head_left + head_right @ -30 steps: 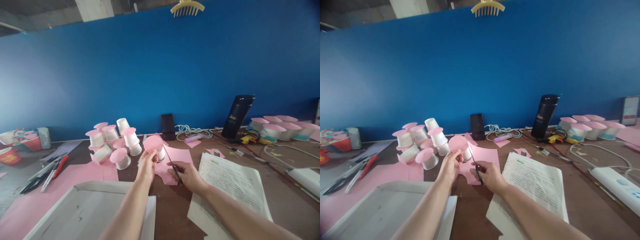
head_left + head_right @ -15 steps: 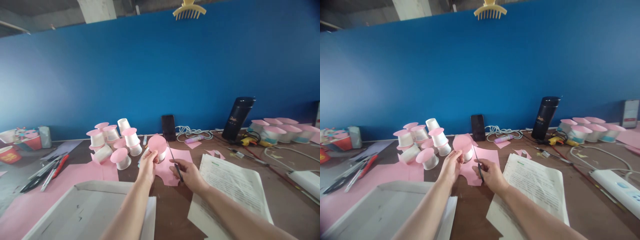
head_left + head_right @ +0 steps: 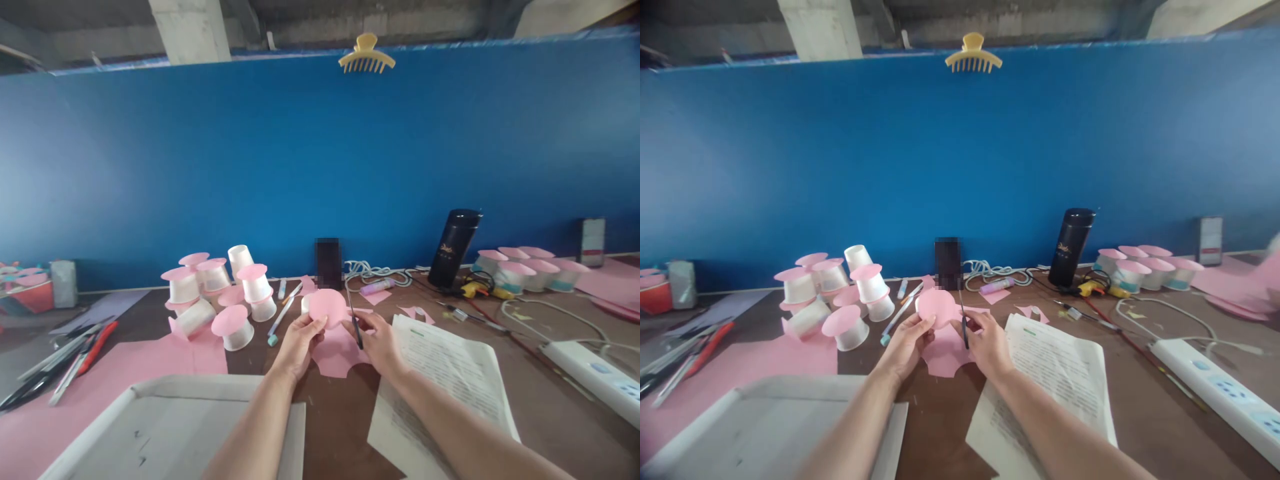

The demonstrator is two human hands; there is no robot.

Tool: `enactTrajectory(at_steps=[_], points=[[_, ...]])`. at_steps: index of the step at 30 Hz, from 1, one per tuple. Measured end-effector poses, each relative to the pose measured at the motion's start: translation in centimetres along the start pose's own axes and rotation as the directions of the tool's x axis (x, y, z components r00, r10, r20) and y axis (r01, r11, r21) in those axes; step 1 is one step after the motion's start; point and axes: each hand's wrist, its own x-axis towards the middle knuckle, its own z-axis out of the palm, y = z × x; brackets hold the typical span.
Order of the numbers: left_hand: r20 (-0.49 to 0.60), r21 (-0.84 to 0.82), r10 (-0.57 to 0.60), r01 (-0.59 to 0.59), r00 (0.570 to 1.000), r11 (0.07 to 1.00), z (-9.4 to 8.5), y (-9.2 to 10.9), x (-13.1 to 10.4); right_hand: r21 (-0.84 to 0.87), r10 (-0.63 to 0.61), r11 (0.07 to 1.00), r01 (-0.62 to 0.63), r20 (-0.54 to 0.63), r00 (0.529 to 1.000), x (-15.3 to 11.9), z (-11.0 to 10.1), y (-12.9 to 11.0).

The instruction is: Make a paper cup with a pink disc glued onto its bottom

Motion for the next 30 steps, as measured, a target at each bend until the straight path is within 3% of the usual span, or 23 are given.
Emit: enactTrajectory(at_steps=[5, 9, 17, 19, 20, 23, 27, 30], points=[[0.005, -0.112, 0.004, -0.003, 1.0, 0.994, -0.3, 0.5, 0.0, -0.307, 0.096, 0.949, -0.075, 0.056, 0.994, 0.4, -0.4, 0.2], [-0.003, -0.067, -0.004, 0.004, 1.0, 0.998, -0.5, 0.3, 0.2, -0.472, 0.164, 0.878, -0.077, 0.145, 0.976, 0.5, -0.5, 0.1], [0.05, 0.126, -0.026, 0.019, 0.998, 0.992, -0.7, -0.9, 0.5, -0.348, 0.314, 0.92, -0.18, 0.381, 0.87, 0.9, -1.7, -1.6], [0.045, 0.137, -0.032, 0.025, 0.998, 0.99, -0.8, -1.1, 0.6, -0.409, 0.279, 0.908, -0.084, 0.443, 0.852, 0.9, -2.3, -2.5], [0.041, 0.134, -0.041, 0.035, 0.998, 0.99, -0.8, -1.2, 0.7, -0.461, 0.227, 0.887, 0.021, 0.475, 0.85, 1.1, -2.6, -3.0], [0.026, 0.11, -0.065, 0.062, 0.998, 0.992, -0.9, -1.2, 0.8, -0.629, 0.108, 0.728, 0.272, 0.497, 0.861, 2.6, -3.1, -3.9], [0.002, 0.102, -0.05, 0.05, 0.999, 0.994, -0.8, -1.1, 0.9, -0.694, 0.022, 0.657, 0.295, 0.408, 0.913, 6.3, -2.9, -3.8], [-0.002, 0.102, -0.044, 0.044, 0.999, 0.994, -0.7, -1.1, 1.0, -0.643, -0.075, 0.655, 0.397, 0.468, 0.881, 8.8, -1.9, -3.2]])
